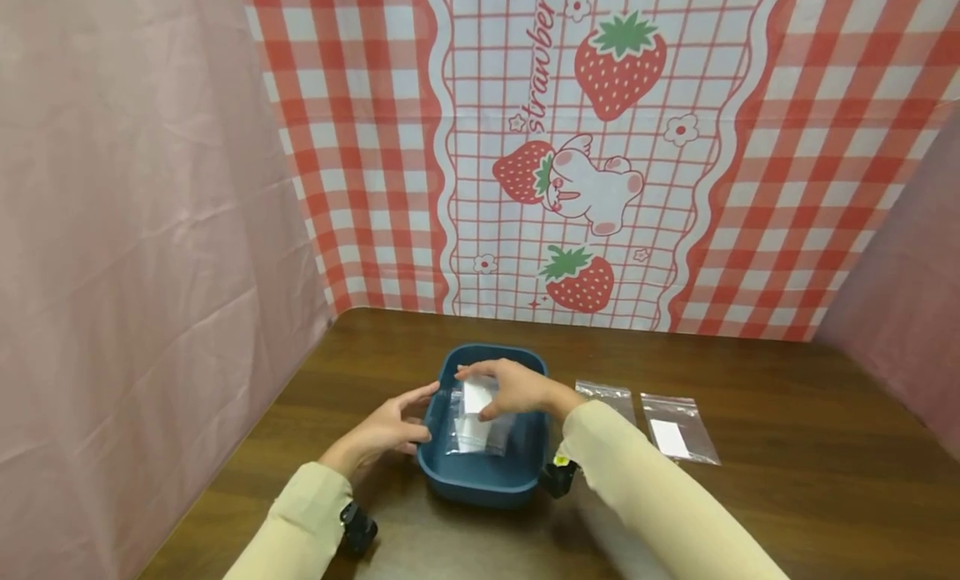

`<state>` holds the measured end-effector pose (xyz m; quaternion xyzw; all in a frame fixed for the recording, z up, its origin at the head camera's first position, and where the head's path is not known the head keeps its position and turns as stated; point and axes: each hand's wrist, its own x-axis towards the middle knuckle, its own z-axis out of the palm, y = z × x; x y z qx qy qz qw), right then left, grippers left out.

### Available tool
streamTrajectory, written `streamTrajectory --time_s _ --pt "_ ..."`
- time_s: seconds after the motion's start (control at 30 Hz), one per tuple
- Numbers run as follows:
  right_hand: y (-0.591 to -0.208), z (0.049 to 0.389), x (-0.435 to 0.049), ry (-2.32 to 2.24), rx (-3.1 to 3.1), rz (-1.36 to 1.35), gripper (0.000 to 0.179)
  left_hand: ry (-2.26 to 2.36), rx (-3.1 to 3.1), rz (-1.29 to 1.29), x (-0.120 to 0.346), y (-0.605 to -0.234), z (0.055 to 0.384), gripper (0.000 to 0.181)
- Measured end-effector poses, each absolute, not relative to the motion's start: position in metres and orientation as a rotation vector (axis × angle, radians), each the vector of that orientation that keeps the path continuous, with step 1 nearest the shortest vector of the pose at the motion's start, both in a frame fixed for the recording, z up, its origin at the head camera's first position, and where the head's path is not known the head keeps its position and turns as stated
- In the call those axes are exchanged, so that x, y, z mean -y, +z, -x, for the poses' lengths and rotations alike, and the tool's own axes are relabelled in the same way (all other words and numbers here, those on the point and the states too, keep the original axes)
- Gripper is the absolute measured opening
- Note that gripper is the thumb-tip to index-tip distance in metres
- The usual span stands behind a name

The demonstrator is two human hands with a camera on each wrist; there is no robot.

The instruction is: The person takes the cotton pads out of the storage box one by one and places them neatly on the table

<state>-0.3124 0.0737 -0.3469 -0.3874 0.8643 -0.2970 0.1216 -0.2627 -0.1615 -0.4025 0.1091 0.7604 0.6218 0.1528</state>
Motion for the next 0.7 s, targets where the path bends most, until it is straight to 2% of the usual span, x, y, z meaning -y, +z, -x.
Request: streamTrajectory --time_s 0.7 --pt "-0.356 0.253 -0.132 -1.179 -2.541 1.316 0.063 1.774 -2.198 -0.263 0.158 -0.406 0.259 0.077"
